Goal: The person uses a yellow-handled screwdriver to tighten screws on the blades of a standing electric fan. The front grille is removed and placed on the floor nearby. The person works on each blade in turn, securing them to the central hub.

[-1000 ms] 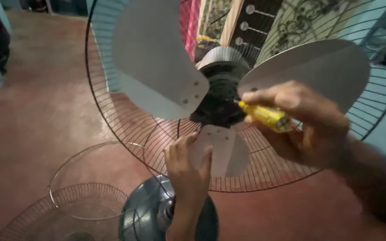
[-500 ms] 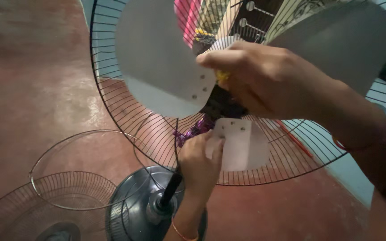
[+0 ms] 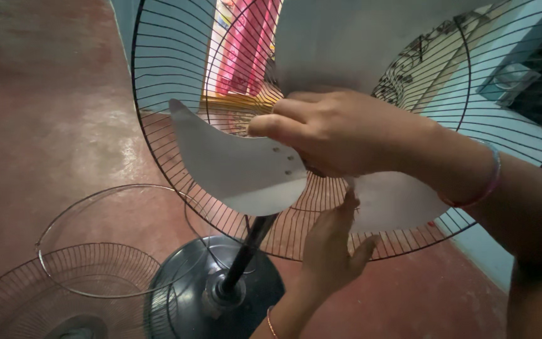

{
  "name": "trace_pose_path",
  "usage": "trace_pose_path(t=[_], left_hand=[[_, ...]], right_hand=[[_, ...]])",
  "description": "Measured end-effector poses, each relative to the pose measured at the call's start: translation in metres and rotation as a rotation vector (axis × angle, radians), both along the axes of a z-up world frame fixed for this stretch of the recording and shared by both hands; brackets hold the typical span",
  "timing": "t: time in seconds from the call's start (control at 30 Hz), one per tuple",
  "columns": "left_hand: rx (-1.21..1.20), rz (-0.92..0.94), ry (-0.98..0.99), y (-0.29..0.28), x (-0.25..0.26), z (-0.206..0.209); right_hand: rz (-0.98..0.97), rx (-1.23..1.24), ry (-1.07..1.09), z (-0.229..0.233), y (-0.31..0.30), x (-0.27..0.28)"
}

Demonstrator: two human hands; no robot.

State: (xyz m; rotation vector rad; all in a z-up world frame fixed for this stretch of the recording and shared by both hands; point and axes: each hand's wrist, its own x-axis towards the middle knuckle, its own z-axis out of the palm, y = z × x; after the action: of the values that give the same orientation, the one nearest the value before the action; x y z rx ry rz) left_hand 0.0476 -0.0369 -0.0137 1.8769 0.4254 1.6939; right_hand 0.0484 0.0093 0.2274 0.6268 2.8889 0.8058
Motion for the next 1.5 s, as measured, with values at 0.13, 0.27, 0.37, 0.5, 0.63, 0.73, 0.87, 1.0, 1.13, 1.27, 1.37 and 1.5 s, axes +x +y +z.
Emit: trace_pose_path(t=[0.13, 0.27, 0.37, 0.5, 0.63, 0.73, 0.87, 1.0, 1.13, 1.27, 1.37, 1.5], left_hand=[[0.023, -0.093, 0.066, 0.004, -0.005, 0.000], [0.055, -0.121, -0.063, -0.003, 0.008, 0.003], [0.082, -0.143, -0.068, -0.002, 0.010, -0.001], [0.078, -0.130, -0.025, 0.002, 0.005, -0.002], [0.143, 0.061, -0.006, 0.008, -0.016, 0.003], [0.086, 0.068, -0.137, 0.016, -0.038, 0.010], [-0.025, 0.201, -0.246, 0.032, -0.071, 0.014], [-0.060, 0.475, -0.223, 0.043, -0.089, 0.014], [0.016, 0.773, -0.080, 0.055, -0.101, 0.012], [0.031, 0.787, 0.066, 0.068, -0.109, 0.006], [0.011, 0.783, 0.098, 0.071, -0.110, -0.001], [0.000, 0.793, 0.111, 0.074, -0.104, -0.003]], right_hand=[[0.009, -0.026, -0.004, -0.003, 0.000, -0.002], [-0.005, -0.004, -0.051, -0.008, 0.003, -0.004], [0.038, 0.003, -0.060, -0.015, 0.008, -0.007], [0.089, 0.001, -0.046, -0.015, 0.012, 0.002], [0.139, 0.093, -0.038, -0.010, 0.003, 0.012], [0.192, 0.164, 0.006, -0.009, -0.009, 0.019], [0.153, 0.193, 0.014, -0.016, -0.012, 0.025], [0.171, 0.203, 0.028, -0.019, -0.006, 0.032], [0.134, 0.223, 0.018, -0.022, -0.007, 0.031], [0.092, 0.271, -0.036, -0.029, -0.003, 0.027], [0.093, 0.268, -0.057, -0.034, 0.000, 0.023], [0.117, 0.245, -0.090, -0.032, 0.005, 0.025]])
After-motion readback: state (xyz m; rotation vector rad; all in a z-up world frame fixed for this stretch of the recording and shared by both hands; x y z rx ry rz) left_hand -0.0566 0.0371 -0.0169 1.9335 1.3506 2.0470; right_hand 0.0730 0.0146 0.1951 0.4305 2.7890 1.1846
